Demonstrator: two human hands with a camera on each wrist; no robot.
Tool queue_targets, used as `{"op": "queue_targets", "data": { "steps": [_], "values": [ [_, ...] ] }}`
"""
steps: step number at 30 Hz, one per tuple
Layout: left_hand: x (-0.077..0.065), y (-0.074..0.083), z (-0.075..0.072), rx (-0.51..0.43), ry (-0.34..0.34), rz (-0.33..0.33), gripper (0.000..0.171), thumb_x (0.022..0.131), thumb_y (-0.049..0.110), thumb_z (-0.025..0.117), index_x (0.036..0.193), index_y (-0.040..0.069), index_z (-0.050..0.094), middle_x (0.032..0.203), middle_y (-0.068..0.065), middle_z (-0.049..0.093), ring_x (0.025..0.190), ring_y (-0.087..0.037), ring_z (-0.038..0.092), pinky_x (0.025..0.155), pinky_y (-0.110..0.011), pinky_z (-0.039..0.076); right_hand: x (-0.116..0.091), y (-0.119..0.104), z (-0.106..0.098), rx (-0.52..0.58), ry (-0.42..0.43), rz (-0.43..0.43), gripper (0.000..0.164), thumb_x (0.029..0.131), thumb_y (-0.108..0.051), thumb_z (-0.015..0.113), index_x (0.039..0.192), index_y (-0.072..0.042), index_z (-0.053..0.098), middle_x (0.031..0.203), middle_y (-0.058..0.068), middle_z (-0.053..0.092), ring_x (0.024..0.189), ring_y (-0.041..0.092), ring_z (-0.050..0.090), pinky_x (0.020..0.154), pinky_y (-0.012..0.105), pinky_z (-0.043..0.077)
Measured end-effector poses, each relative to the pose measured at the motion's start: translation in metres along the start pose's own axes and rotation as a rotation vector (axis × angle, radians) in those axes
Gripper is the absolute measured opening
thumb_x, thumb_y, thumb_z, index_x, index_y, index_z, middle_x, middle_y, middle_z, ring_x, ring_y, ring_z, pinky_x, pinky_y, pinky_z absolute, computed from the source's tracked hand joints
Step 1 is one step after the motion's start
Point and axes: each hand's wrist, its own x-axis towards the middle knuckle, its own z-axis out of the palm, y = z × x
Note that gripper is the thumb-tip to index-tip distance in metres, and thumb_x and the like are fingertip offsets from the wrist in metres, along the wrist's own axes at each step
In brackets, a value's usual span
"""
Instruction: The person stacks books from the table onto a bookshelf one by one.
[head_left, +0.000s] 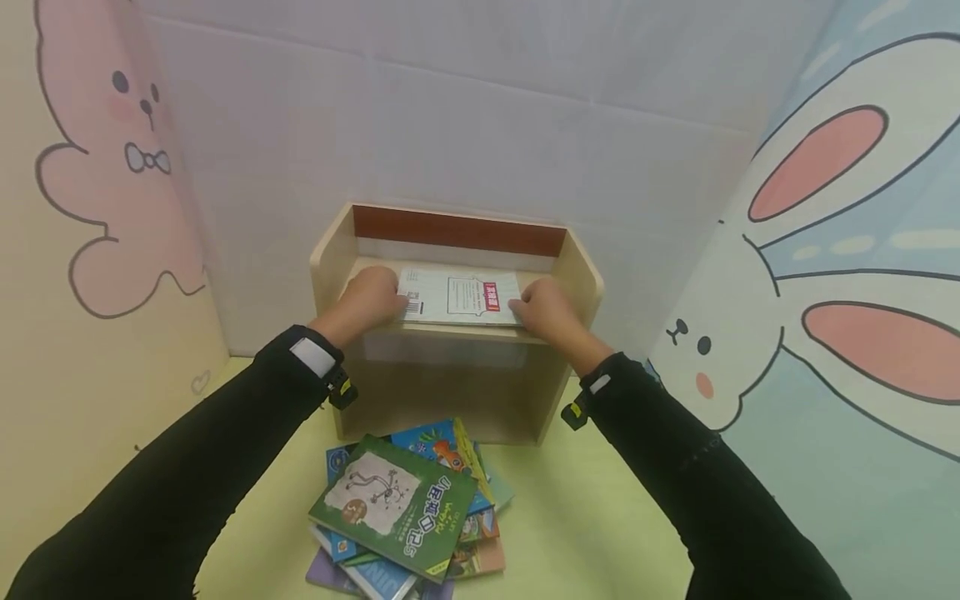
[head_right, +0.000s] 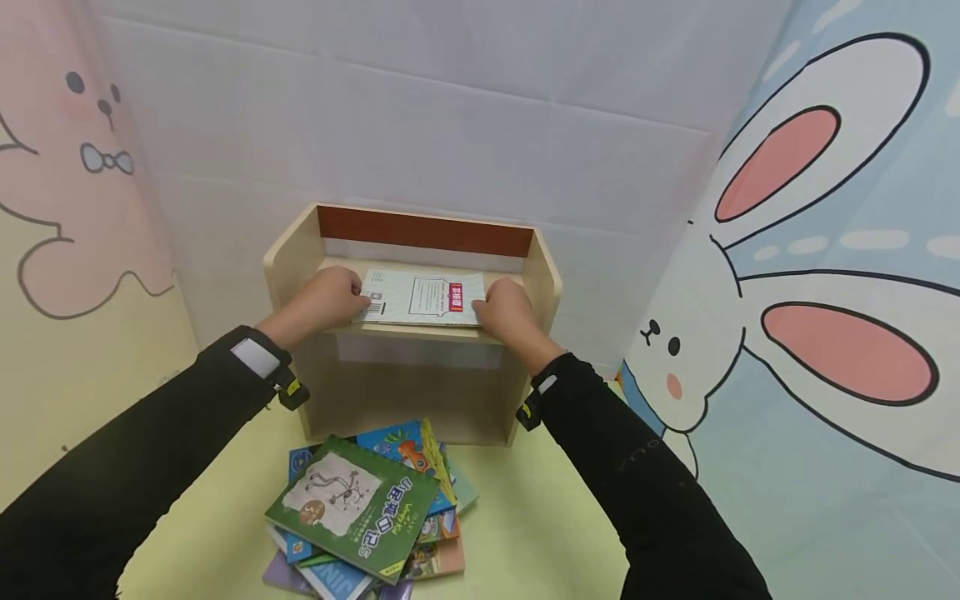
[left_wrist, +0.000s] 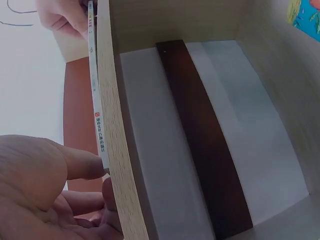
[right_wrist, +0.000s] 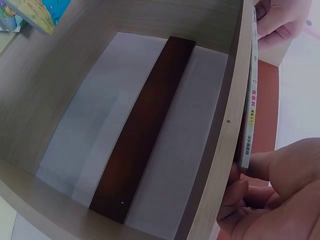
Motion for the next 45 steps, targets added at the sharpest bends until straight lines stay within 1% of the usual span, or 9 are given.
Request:
{"op": "queue_targets", "data": {
  "steps": [6, 19, 22, 24, 26, 29, 31, 38, 45],
  "values": [
    [-0.001, 0.005, -0.001, 0.030, -0.015, -0.021, 0.020, 0.106, 0.012, 0.061, 0.102, -0.005, 0.070, 0.080, -0.011, 0.059, 0.069, -0.026, 0.056, 0.062, -0.033, 0.042, -0.004, -0.005, -0.002, -0.030, -0.021, 0.052, 0.043, 0.107, -0.023, 0.074, 0.069, -0.005, 0.065, 0.060, -0.001, 0.040, 0.059, 0.018, 0.046, 0.058, 0.031, 0.036],
    [-0.001, 0.002, 0.000, 0.011, 0.020, -0.024, 0.025, 0.106, 0.020, 0.062, 0.091, 0.000, 0.066, 0.076, -0.008, 0.053, 0.069, -0.026, 0.054, 0.063, -0.035, 0.040, -0.014, -0.007, -0.006, -0.002, -0.027, 0.057, 0.050, 0.106, -0.028, 0.074, 0.064, -0.009, 0.055, 0.061, -0.002, 0.034, 0.056, 0.015, 0.037, 0.055, 0.031, 0.031],
    [-0.004, 0.001, -0.003, -0.005, 0.022, -0.026, 0.027, 0.106, 0.022, 0.064, 0.091, 0.000, 0.066, 0.075, -0.008, 0.051, 0.067, -0.025, 0.054, 0.061, -0.034, 0.040, -0.017, -0.009, -0.007, -0.004, -0.007, 0.032, 0.039, 0.107, -0.029, 0.074, 0.080, -0.001, 0.071, 0.067, 0.001, 0.046, 0.064, 0.018, 0.047, 0.062, 0.032, 0.037],
    [-0.008, 0.001, -0.007, -0.015, 0.017, -0.022, 0.029, 0.107, 0.025, 0.065, 0.101, -0.002, 0.070, 0.080, -0.010, 0.056, 0.071, -0.026, 0.056, 0.063, -0.034, 0.042, -0.020, -0.011, -0.008, 0.002, -0.002, 0.027, 0.036, 0.107, -0.030, 0.073, 0.101, 0.005, 0.077, 0.081, 0.008, 0.061, 0.077, 0.023, 0.057, 0.071, 0.035, 0.047],
    [-0.012, 0.002, -0.011, -0.028, 0.014, -0.016, 0.035, 0.107, 0.027, 0.065, 0.117, -0.005, 0.072, 0.095, -0.017, 0.067, 0.082, -0.030, 0.062, 0.070, -0.038, 0.048, -0.023, -0.013, -0.009, 0.011, 0.003, 0.024, 0.041, 0.108, -0.032, 0.072, 0.121, 0.007, 0.075, 0.100, 0.014, 0.071, 0.091, 0.028, 0.064, 0.083, 0.041, 0.054],
    [-0.020, 0.002, -0.016, -0.046, 0.021, 0.012, 0.049, 0.108, 0.030, 0.066, 0.139, -0.009, 0.066, 0.125, -0.026, 0.071, 0.104, -0.036, 0.066, 0.086, -0.047, 0.055, -0.030, -0.014, -0.011, 0.022, 0.006, 0.012, 0.046, 0.109, -0.034, 0.071, 0.130, 0.007, 0.071, 0.118, 0.021, 0.073, 0.103, 0.033, 0.066, 0.092, 0.048, 0.057],
    [-0.028, 0.001, -0.017, -0.059, 0.023, 0.031, 0.054, 0.107, 0.030, 0.067, 0.144, -0.009, 0.063, 0.136, -0.028, 0.068, 0.114, -0.040, 0.065, 0.094, -0.053, 0.057, -0.038, -0.014, -0.013, 0.028, 0.011, -0.010, 0.045, 0.108, -0.034, 0.072, 0.130, 0.006, 0.070, 0.116, 0.021, 0.073, 0.100, 0.033, 0.066, 0.088, 0.048, 0.058],
    [-0.083, -0.003, -0.015, -0.113, 0.014, 0.084, 0.051, 0.108, 0.033, 0.071, 0.142, -0.004, 0.067, 0.129, -0.024, 0.072, 0.117, -0.041, 0.068, 0.093, -0.055, 0.061, -0.086, -0.007, -0.012, 0.040, 0.019, -0.130, 0.038, 0.107, -0.033, 0.076, 0.124, 0.002, 0.075, 0.102, 0.014, 0.076, 0.085, 0.027, 0.067, 0.076, 0.044, 0.058],
    [-0.141, -0.031, 0.013, -0.168, 0.001, 0.099, 0.043, 0.108, 0.033, 0.073, 0.134, -0.002, 0.072, 0.118, -0.015, 0.077, 0.107, -0.034, 0.073, 0.084, -0.049, 0.065, -0.145, 0.017, 0.015, 0.133, -0.084, -0.091, 0.029, 0.107, -0.032, 0.076, 0.117, -0.005, 0.076, 0.094, 0.003, 0.074, 0.082, 0.018, 0.067, 0.071, 0.039, 0.058]
  ]
}}
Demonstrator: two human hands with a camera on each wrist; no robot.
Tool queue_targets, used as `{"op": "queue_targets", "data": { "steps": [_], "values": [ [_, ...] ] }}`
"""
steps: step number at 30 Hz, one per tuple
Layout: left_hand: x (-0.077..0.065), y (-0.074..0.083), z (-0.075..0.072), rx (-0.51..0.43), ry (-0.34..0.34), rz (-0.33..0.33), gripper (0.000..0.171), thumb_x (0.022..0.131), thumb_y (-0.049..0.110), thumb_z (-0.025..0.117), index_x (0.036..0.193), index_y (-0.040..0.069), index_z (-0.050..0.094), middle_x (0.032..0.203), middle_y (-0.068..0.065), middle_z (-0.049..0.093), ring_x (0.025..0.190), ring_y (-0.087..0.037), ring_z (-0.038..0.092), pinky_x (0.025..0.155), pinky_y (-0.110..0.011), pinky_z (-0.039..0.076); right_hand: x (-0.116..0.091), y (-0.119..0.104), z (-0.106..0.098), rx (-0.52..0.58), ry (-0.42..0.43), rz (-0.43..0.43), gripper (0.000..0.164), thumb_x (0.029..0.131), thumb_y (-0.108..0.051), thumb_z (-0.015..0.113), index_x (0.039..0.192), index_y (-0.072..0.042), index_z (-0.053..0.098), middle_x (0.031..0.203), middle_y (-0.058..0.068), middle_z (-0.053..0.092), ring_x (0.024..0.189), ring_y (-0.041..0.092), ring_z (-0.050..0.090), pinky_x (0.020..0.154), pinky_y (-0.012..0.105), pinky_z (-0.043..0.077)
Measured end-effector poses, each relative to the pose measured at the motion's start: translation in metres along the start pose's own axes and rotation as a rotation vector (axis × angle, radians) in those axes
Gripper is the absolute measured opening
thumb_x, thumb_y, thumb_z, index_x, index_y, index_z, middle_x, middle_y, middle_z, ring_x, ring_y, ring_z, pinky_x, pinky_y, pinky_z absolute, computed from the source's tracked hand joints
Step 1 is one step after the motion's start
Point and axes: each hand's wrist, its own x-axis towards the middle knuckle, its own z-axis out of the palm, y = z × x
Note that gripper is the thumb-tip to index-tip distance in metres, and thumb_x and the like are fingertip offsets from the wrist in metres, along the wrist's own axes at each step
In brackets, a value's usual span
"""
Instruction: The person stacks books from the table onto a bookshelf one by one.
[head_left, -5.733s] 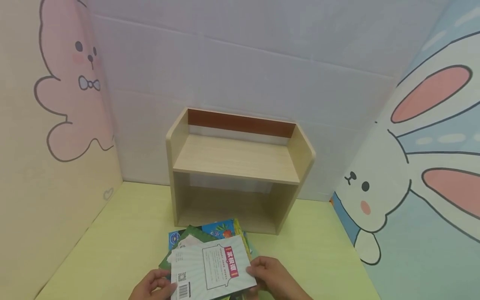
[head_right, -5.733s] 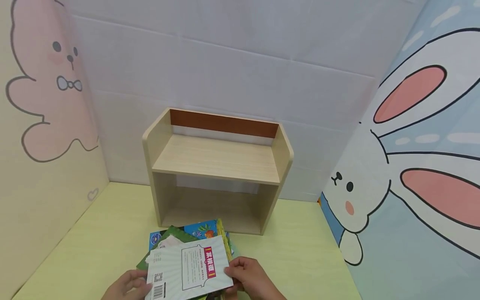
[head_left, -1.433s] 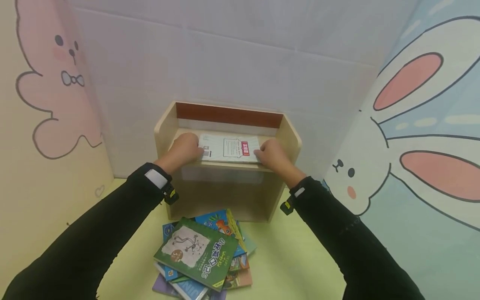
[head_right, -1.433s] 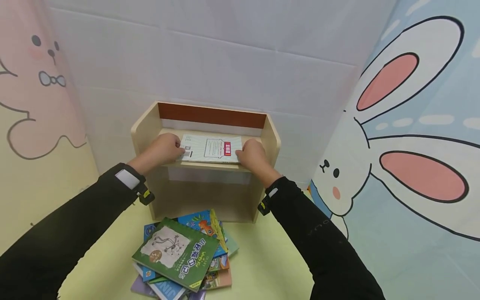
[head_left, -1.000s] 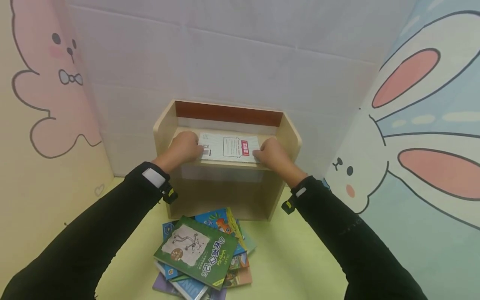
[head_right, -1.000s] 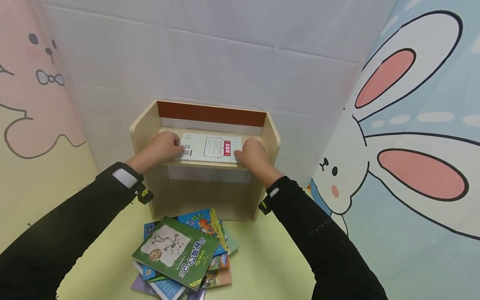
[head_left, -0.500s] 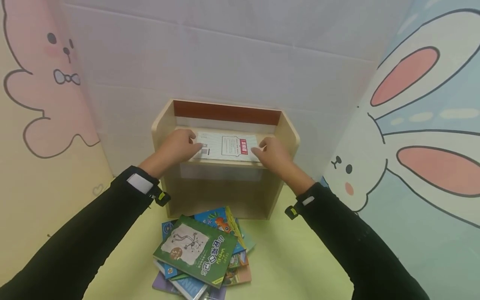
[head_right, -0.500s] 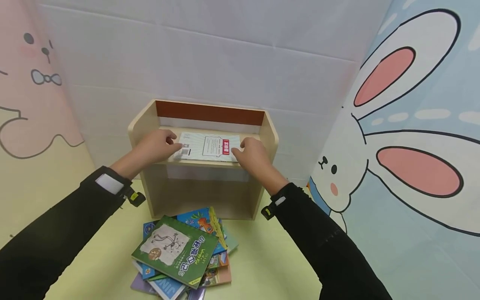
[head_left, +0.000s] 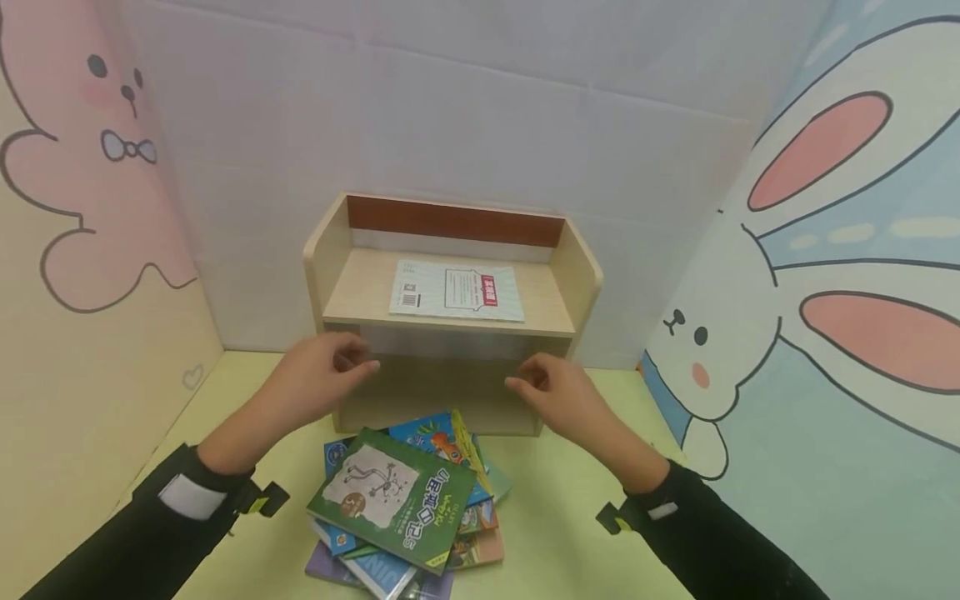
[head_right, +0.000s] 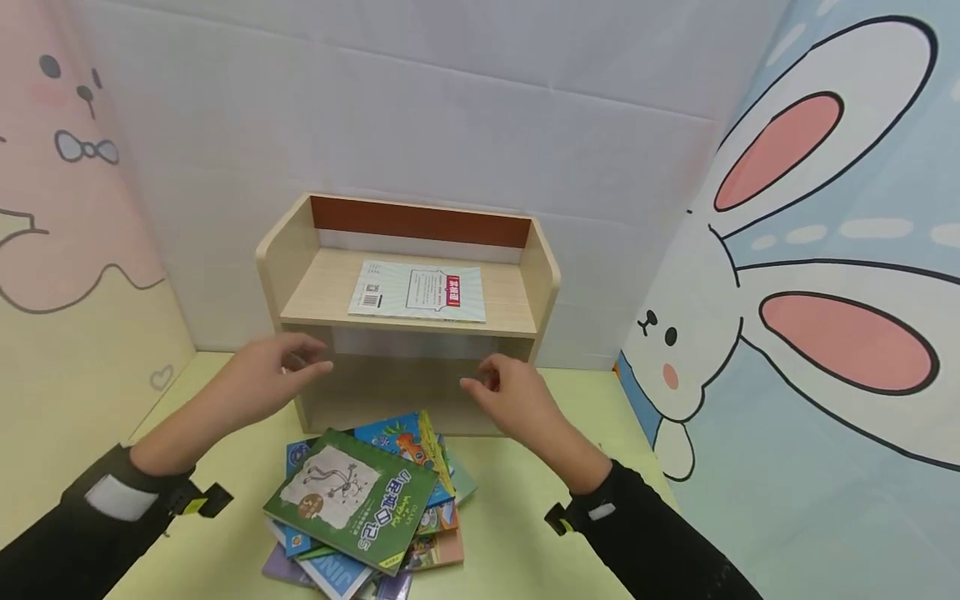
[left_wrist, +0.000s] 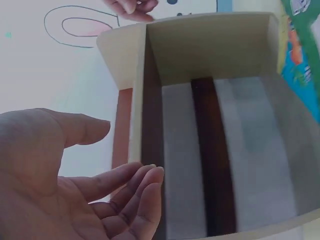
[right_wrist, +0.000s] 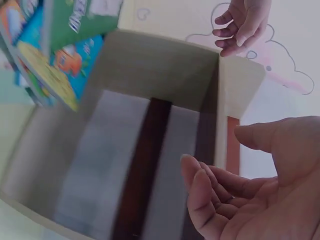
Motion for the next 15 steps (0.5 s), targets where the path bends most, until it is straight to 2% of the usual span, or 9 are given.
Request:
{"op": "queue_targets", "data": {
  "steps": [3, 7, 10, 15],
  "values": [
    [-0.024, -0.012, 0.012, -0.045, -0.037, -0.037, 0.042, 0.108, 0.033, 0.073, 0.135, 0.000, 0.072, 0.120, -0.012, 0.077, 0.110, -0.033, 0.073, 0.082, -0.047, 0.064, -0.022, 0.012, 0.019, 0.088, -0.058, 0.058, 0.031, 0.107, -0.032, 0.076, 0.121, -0.004, 0.075, 0.095, 0.002, 0.072, 0.081, 0.016, 0.066, 0.067, 0.036, 0.057],
    [-0.054, -0.025, 0.027, -0.100, -0.067, -0.083, 0.044, 0.108, 0.036, 0.073, 0.137, 0.002, 0.072, 0.125, -0.009, 0.077, 0.113, -0.032, 0.073, 0.083, -0.046, 0.064, -0.047, 0.025, 0.041, 0.198, -0.125, 0.091, 0.038, 0.107, -0.032, 0.076, 0.128, 0.000, 0.072, 0.097, 0.003, 0.070, 0.077, 0.016, 0.068, 0.063, 0.034, 0.056],
    [-0.072, -0.035, 0.038, -0.112, -0.061, -0.125, 0.046, 0.108, 0.037, 0.074, 0.139, 0.003, 0.071, 0.127, -0.008, 0.076, 0.114, -0.032, 0.073, 0.082, -0.046, 0.064, -0.059, 0.034, 0.055, 0.262, -0.157, 0.096, 0.042, 0.107, -0.032, 0.075, 0.132, 0.002, 0.070, 0.096, 0.004, 0.069, 0.076, 0.015, 0.070, 0.062, 0.034, 0.055],
    [-0.094, -0.046, 0.052, -0.112, -0.052, -0.239, 0.047, 0.107, 0.037, 0.076, 0.139, 0.003, 0.071, 0.123, -0.005, 0.076, 0.113, -0.030, 0.074, 0.081, -0.044, 0.064, -0.076, 0.045, 0.072, 0.311, -0.206, 0.123, 0.043, 0.109, -0.031, 0.074, 0.132, 0.003, 0.069, 0.095, 0.004, 0.069, 0.077, 0.015, 0.071, 0.062, 0.032, 0.056]
  ]
}}
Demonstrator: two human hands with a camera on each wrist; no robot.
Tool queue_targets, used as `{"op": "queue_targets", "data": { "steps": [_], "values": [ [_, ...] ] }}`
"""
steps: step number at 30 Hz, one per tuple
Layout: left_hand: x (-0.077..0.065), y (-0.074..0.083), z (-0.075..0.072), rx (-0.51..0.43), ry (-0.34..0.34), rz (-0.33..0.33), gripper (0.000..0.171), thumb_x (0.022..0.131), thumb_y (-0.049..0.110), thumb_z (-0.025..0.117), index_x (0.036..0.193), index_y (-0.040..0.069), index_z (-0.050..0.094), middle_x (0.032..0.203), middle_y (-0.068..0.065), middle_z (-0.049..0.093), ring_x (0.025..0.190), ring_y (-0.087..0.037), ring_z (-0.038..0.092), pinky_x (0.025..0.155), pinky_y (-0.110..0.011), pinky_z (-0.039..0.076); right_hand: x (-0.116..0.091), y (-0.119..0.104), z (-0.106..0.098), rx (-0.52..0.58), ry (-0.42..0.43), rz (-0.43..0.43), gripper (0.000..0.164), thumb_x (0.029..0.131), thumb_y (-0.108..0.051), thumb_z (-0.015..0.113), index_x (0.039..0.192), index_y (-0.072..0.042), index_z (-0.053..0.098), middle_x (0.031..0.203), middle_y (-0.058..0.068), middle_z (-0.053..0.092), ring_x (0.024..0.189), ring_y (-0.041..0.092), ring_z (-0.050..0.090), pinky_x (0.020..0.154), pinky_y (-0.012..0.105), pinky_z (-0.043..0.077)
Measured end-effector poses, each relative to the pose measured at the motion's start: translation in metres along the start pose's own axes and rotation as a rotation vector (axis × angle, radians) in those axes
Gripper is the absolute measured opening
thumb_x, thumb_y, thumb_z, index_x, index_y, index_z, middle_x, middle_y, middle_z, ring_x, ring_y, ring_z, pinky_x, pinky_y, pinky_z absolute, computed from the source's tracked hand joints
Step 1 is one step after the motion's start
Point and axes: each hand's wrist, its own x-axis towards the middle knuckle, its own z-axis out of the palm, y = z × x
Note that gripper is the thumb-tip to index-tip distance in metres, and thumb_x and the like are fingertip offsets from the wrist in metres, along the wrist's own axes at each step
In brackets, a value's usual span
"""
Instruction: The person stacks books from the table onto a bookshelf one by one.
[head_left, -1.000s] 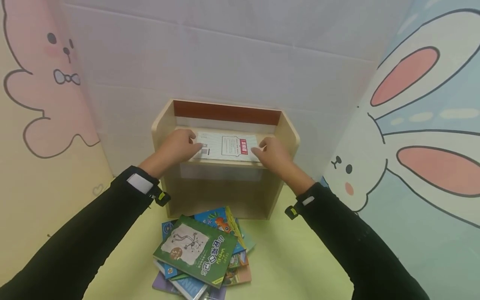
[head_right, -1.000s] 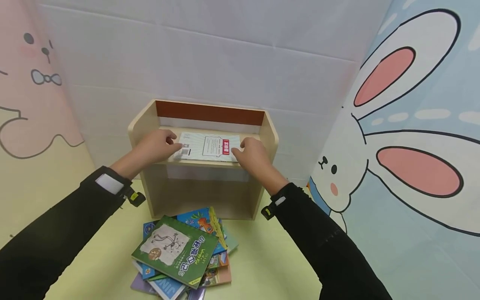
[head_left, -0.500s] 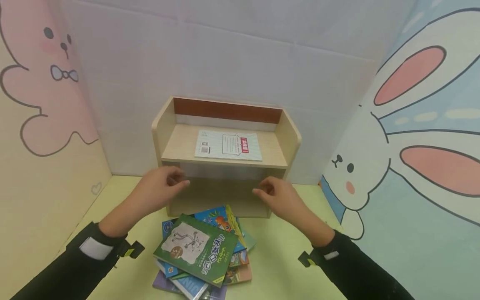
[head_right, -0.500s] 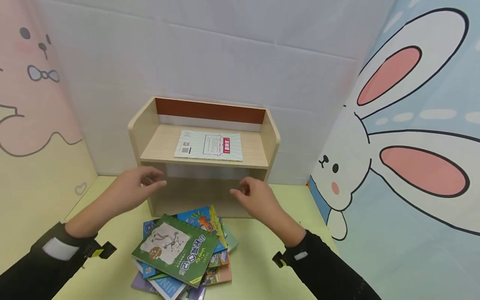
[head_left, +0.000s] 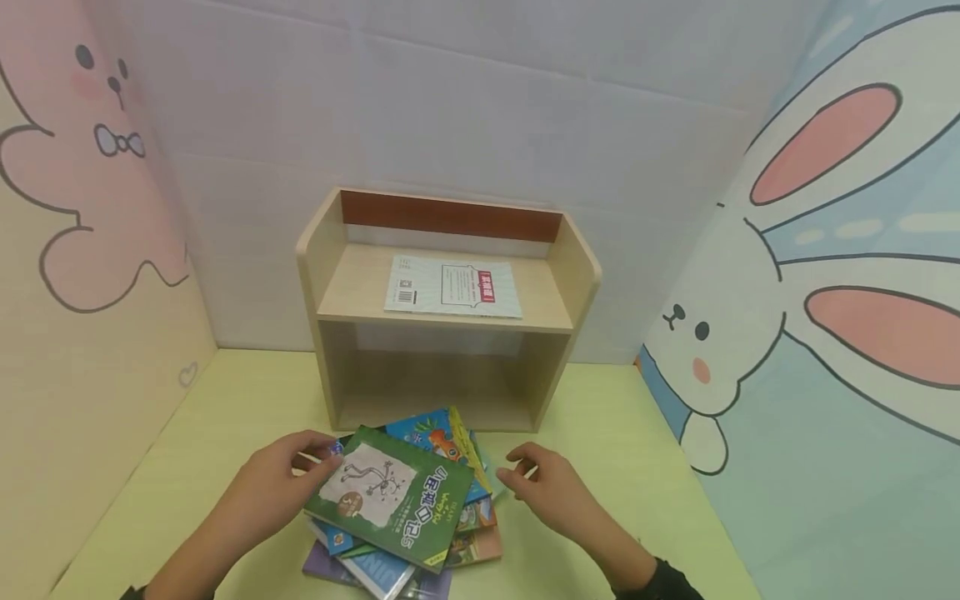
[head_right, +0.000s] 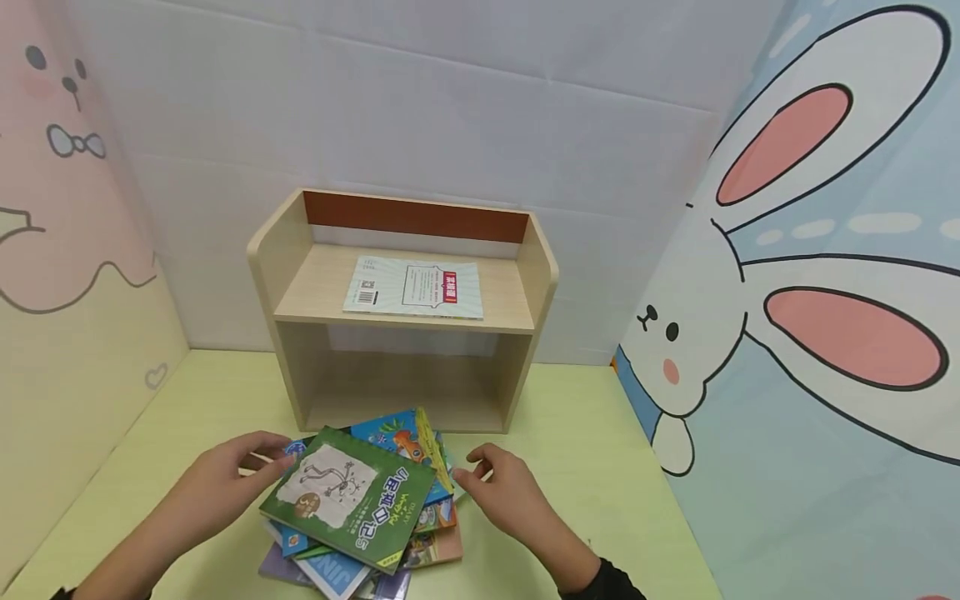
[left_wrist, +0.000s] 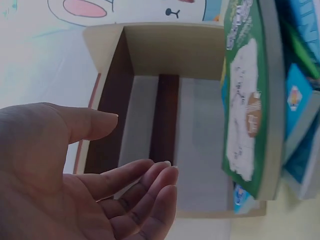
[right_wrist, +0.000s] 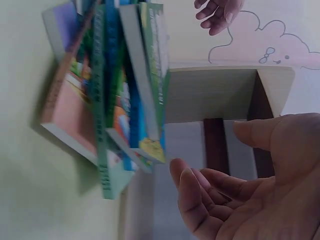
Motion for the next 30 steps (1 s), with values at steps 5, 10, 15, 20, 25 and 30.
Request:
{"op": "queue_targets", "data": {
  "steps": [5, 10, 15, 20, 25, 30],
  "values": [
    [-0.007, -0.008, 0.003, 0.006, 0.010, -0.024, 0.045, 0.107, 0.037, 0.076, 0.138, 0.004, 0.072, 0.120, -0.003, 0.076, 0.112, -0.029, 0.075, 0.080, -0.041, 0.063, -0.005, 0.005, 0.004, 0.026, -0.021, 0.002, 0.042, 0.109, -0.029, 0.073, 0.132, 0.005, 0.068, 0.095, 0.004, 0.069, 0.077, 0.019, 0.071, 0.061, 0.033, 0.055],
    [-0.003, -0.012, 0.001, 0.017, 0.027, -0.009, 0.047, 0.106, 0.038, 0.076, 0.138, 0.003, 0.071, 0.118, -0.004, 0.076, 0.111, -0.029, 0.075, 0.078, -0.039, 0.061, -0.002, 0.005, 0.003, 0.078, -0.027, 0.011, 0.044, 0.110, -0.029, 0.072, 0.134, 0.008, 0.065, 0.097, 0.007, 0.070, 0.077, 0.024, 0.074, 0.061, 0.037, 0.059],
    [-0.004, -0.029, 0.005, 0.040, -0.029, -0.090, 0.049, 0.106, 0.039, 0.075, 0.137, 0.001, 0.071, 0.116, -0.002, 0.076, 0.106, -0.027, 0.076, 0.074, -0.039, 0.060, -0.006, 0.014, 0.009, 0.251, -0.132, 0.129, 0.048, 0.111, -0.028, 0.068, 0.137, 0.011, 0.057, 0.101, 0.015, 0.074, 0.082, 0.035, 0.079, 0.068, 0.048, 0.066],
    [-0.006, -0.050, 0.016, 0.028, -0.073, -0.141, 0.050, 0.106, 0.041, 0.075, 0.134, 0.000, 0.072, 0.111, -0.001, 0.076, 0.103, -0.026, 0.076, 0.073, -0.039, 0.060, -0.014, 0.025, 0.022, 0.380, -0.192, 0.218, 0.049, 0.112, -0.029, 0.066, 0.137, 0.010, 0.052, 0.104, 0.024, 0.079, 0.089, 0.044, 0.080, 0.075, 0.051, 0.067],
    [-0.006, -0.062, 0.026, 0.014, -0.060, -0.155, 0.053, 0.106, 0.044, 0.074, 0.135, 0.000, 0.072, 0.110, -0.002, 0.077, 0.105, -0.028, 0.076, 0.077, -0.041, 0.060, -0.018, 0.025, 0.044, 0.482, -0.143, 0.252, 0.047, 0.110, -0.027, 0.068, 0.130, 0.009, 0.044, 0.101, 0.026, 0.080, 0.088, 0.044, 0.081, 0.078, 0.052, 0.067],
    [-0.005, -0.066, 0.034, -0.002, -0.048, -0.187, 0.050, 0.105, 0.044, 0.075, 0.132, 0.001, 0.074, 0.105, 0.000, 0.077, 0.101, -0.025, 0.075, 0.075, -0.039, 0.058, -0.021, 0.021, 0.068, 0.609, -0.138, 0.287, 0.030, 0.109, -0.019, 0.067, 0.118, 0.007, 0.053, 0.105, 0.032, 0.078, 0.097, 0.045, 0.080, 0.085, 0.052, 0.067]
  ]
}}
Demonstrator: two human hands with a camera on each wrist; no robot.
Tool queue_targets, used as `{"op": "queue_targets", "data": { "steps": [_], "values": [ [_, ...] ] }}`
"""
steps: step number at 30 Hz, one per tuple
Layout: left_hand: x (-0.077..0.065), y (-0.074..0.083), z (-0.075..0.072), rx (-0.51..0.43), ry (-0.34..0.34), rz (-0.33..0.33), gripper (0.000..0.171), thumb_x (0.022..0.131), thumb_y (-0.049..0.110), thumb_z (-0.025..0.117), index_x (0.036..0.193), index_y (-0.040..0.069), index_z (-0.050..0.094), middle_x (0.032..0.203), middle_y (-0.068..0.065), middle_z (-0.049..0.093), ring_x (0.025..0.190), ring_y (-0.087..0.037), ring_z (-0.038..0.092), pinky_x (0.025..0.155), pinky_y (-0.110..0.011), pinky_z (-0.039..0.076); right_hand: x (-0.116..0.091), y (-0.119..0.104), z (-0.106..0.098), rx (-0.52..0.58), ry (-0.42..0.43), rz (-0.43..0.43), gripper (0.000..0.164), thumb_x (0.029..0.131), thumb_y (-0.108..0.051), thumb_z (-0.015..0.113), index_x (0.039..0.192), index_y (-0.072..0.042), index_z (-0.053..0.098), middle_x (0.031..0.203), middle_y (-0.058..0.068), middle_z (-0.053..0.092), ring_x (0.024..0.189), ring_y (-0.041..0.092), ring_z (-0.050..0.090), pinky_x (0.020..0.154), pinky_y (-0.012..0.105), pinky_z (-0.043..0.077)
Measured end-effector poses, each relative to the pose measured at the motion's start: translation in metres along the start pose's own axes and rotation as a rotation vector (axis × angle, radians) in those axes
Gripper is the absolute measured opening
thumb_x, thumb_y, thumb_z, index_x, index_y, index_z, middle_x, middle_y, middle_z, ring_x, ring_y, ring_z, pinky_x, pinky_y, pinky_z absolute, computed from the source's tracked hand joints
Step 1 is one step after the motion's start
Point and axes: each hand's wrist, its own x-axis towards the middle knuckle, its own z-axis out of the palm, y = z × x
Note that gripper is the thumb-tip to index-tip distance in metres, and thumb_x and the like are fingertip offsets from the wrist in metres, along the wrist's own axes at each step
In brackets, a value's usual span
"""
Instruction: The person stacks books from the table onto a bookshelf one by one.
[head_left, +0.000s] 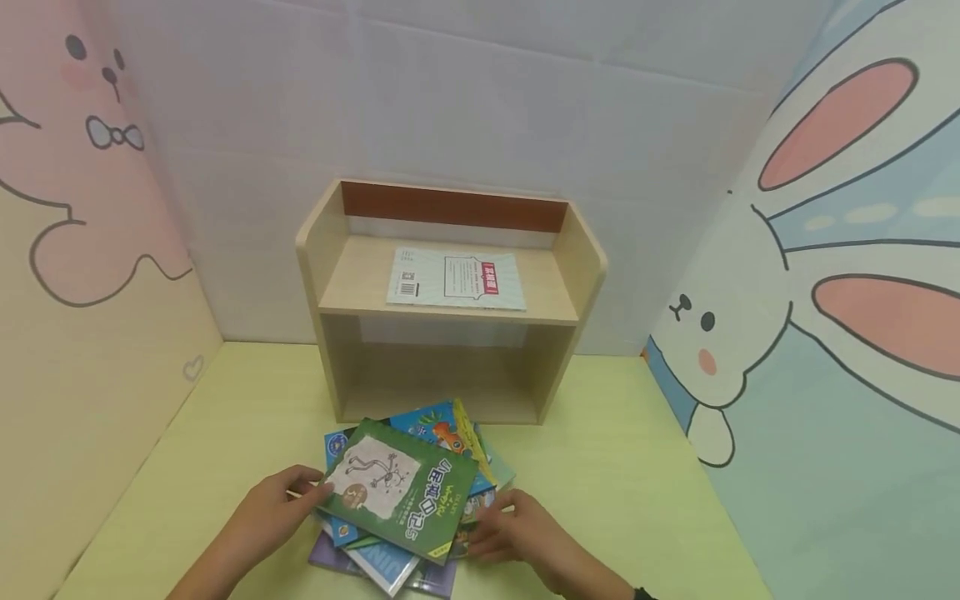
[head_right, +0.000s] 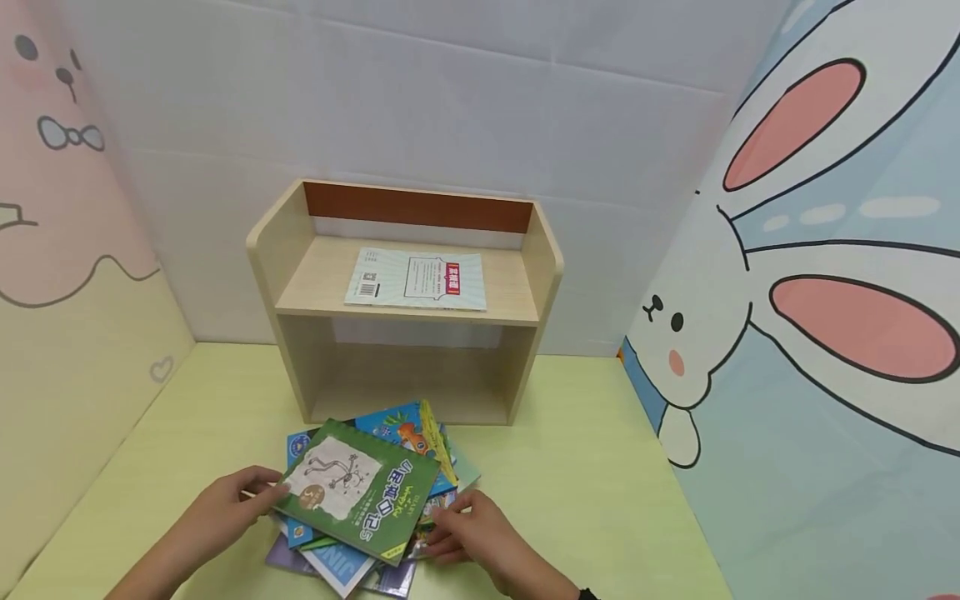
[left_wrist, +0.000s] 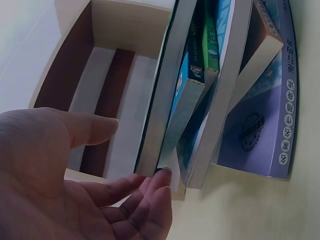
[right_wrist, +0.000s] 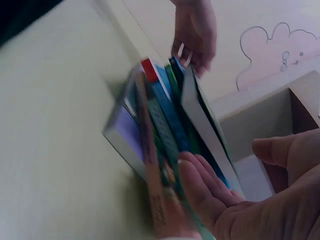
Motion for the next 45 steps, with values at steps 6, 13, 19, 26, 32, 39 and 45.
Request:
{"op": "queue_targets", "data": {
  "steps": [6, 13, 19, 26, 32, 39, 45],
  "values": [
    [0.000, -0.001, 0.004, -0.017, 0.012, -0.008, 0.053, 0.107, 0.043, 0.074, 0.132, -0.004, 0.072, 0.107, -0.005, 0.078, 0.095, -0.024, 0.075, 0.073, -0.040, 0.059, 0.002, 0.001, 0.017, 0.065, -0.025, 0.016, 0.032, 0.109, -0.016, 0.065, 0.118, 0.015, 0.069, 0.108, 0.027, 0.079, 0.100, 0.039, 0.081, 0.087, 0.047, 0.067],
    [-0.005, 0.005, 0.010, -0.155, -0.016, -0.104, 0.052, 0.108, 0.041, 0.072, 0.130, -0.006, 0.072, 0.094, -0.002, 0.073, 0.084, -0.019, 0.066, 0.068, -0.035, 0.054, 0.005, 0.003, 0.020, 0.105, -0.029, 0.026, 0.033, 0.111, -0.020, 0.066, 0.116, 0.011, 0.074, 0.099, 0.020, 0.080, 0.085, 0.026, 0.081, 0.081, 0.041, 0.068],
    [-0.009, 0.006, 0.014, -0.279, -0.013, -0.172, 0.039, 0.111, 0.034, 0.067, 0.119, -0.004, 0.073, 0.088, -0.002, 0.072, 0.081, -0.020, 0.065, 0.069, -0.034, 0.057, 0.004, 0.002, 0.022, 0.099, -0.004, 0.024, 0.027, 0.109, -0.020, 0.069, 0.112, 0.007, 0.075, 0.095, 0.015, 0.081, 0.073, 0.017, 0.077, 0.074, 0.036, 0.068],
    [-0.015, 0.007, 0.018, -0.439, -0.060, -0.198, 0.034, 0.111, 0.025, 0.067, 0.119, -0.007, 0.071, 0.099, -0.007, 0.078, 0.091, -0.024, 0.075, 0.086, -0.043, 0.065, 0.000, 0.007, 0.017, 0.064, 0.020, 0.000, 0.018, 0.106, -0.013, 0.071, 0.105, 0.005, 0.073, 0.092, 0.011, 0.080, 0.073, 0.018, 0.076, 0.073, 0.037, 0.068],
    [-0.016, 0.007, 0.012, -0.549, -0.202, -0.141, 0.060, 0.114, 0.028, 0.061, 0.151, -0.019, 0.050, 0.127, -0.016, 0.076, 0.108, -0.028, 0.077, 0.098, -0.048, 0.063, -0.004, 0.000, 0.006, 0.056, 0.023, -0.030, 0.017, 0.105, -0.012, 0.072, 0.105, 0.005, 0.072, 0.090, 0.011, 0.080, 0.072, 0.018, 0.076, 0.071, 0.036, 0.067],
    [-0.015, 0.018, 0.009, -0.567, -0.246, -0.128, 0.058, 0.114, 0.029, 0.060, 0.151, -0.015, 0.049, 0.128, -0.012, 0.076, 0.111, -0.025, 0.075, 0.102, -0.053, 0.061, -0.007, -0.013, -0.006, 0.051, 0.006, -0.082, 0.022, 0.106, -0.015, 0.072, 0.110, 0.007, 0.072, 0.092, 0.012, 0.080, 0.075, 0.019, 0.076, 0.073, 0.035, 0.066],
    [-0.015, 0.030, 0.007, -0.552, -0.251, -0.059, 0.049, 0.111, 0.022, 0.063, 0.143, -0.014, 0.052, 0.117, -0.008, 0.077, 0.106, -0.023, 0.072, 0.102, -0.054, 0.060, -0.003, -0.023, -0.018, 0.031, 0.020, -0.099, 0.025, 0.107, -0.016, 0.071, 0.112, 0.009, 0.072, 0.091, 0.010, 0.080, 0.075, 0.018, 0.075, 0.071, 0.031, 0.064]
  ]
}}
